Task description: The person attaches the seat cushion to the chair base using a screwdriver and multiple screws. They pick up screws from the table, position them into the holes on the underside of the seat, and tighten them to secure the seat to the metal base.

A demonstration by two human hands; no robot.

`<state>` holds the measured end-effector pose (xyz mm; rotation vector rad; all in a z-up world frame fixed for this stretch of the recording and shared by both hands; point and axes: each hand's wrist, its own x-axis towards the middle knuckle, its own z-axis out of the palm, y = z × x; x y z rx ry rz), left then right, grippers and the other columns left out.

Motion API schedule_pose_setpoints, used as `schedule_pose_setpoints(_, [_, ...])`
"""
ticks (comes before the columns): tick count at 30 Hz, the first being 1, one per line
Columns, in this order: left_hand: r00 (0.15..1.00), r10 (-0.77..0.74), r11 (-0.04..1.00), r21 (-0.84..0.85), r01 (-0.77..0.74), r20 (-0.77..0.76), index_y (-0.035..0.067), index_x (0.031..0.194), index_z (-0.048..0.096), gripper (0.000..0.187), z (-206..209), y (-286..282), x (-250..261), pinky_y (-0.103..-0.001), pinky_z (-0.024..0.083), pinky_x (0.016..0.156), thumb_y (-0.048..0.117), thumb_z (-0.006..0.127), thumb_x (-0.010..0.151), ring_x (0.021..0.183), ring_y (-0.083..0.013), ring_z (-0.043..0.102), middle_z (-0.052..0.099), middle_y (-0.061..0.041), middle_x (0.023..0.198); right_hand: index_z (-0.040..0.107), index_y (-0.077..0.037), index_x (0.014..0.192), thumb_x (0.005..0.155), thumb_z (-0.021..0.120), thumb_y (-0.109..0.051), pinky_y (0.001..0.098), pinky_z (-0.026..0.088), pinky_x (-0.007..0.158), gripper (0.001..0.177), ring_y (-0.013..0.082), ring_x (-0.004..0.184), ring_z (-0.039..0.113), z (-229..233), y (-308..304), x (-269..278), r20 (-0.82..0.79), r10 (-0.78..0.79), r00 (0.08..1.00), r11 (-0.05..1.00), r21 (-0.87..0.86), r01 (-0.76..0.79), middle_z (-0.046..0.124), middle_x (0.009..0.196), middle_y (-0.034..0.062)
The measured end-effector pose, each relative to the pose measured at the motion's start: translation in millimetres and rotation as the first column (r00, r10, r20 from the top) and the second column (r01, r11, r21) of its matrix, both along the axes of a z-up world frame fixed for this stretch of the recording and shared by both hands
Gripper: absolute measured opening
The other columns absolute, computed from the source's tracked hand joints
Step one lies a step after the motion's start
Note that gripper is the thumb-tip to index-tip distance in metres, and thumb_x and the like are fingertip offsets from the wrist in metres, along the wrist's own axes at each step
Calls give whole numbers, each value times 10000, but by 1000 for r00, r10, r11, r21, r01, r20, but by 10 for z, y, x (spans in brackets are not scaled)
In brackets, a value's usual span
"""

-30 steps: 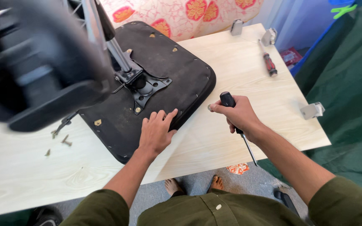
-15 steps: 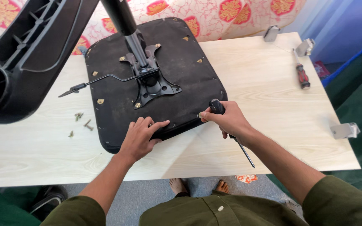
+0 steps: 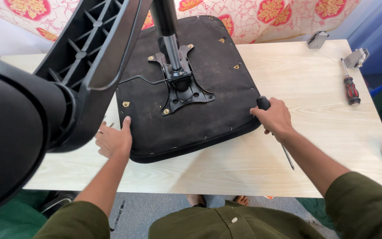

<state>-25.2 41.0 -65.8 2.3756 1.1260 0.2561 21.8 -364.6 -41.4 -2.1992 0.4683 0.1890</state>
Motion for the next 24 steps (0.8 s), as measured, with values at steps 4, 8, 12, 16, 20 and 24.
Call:
schedule_pose_setpoints(4, [995,-47,948,-318,16,-90,25,1317,663,682,-143,-3,90,-471,505,1020,588,653,933,1211,-365,623,596,-193,1315,553,-53,665,788,799,-197,329,452,357,310,181,440,508,-130,-107,96,-123,15,992,986,168,6,496,580,52])
schedule_pose_setpoints(8, [997,-55,945,-326,36,-51,49,1305,655,641,-205,28,79,-475,524,978,561,652,919,1157,-361,654,628,-196,1282,536,-68,634,775,797,-191,316,434,351,321,177,394,525,-164,-117,123,-173,6,985,998,58,5,507,536,46])
schedule_pose_setpoints(12, [996,-89,949,-308,75,-29,45,1313,648,651,-251,71,65,-478,521,983,561,658,915,1158,-361,651,640,-199,1266,535,-78,641,778,800,-203,296,437,347,323,170,376,532,-149,-97,91,-181,30,983,999,17,-27,506,529,41])
schedule_pose_setpoints(16, [994,-100,941,-329,83,-37,64,1353,615,680,-277,117,85,-475,520,995,568,666,900,1182,-355,640,610,-187,1304,594,-66,643,785,792,-200,301,440,343,278,178,376,555,-162,-81,42,-204,57,977,998,-26,-64,544,532,44])
schedule_pose_setpoints(20, [990,-110,964,-252,84,-88,105,1428,532,718,-309,149,98,-495,480,1012,599,656,922,1236,-384,557,467,-196,1379,639,-37,670,779,800,-188,300,456,333,246,175,371,556,-188,-42,-203,-200,102,974,993,-31,-111,559,534,47])
schedule_pose_setpoints(24, [989,-102,990,-112,90,-103,128,1426,503,726,-228,95,111,-534,396,1030,585,702,898,1257,-349,495,477,-159,1335,686,-10,691,780,811,-200,304,443,341,244,187,384,554,-94,-74,-406,-250,127,960,991,-15,-135,555,544,60])
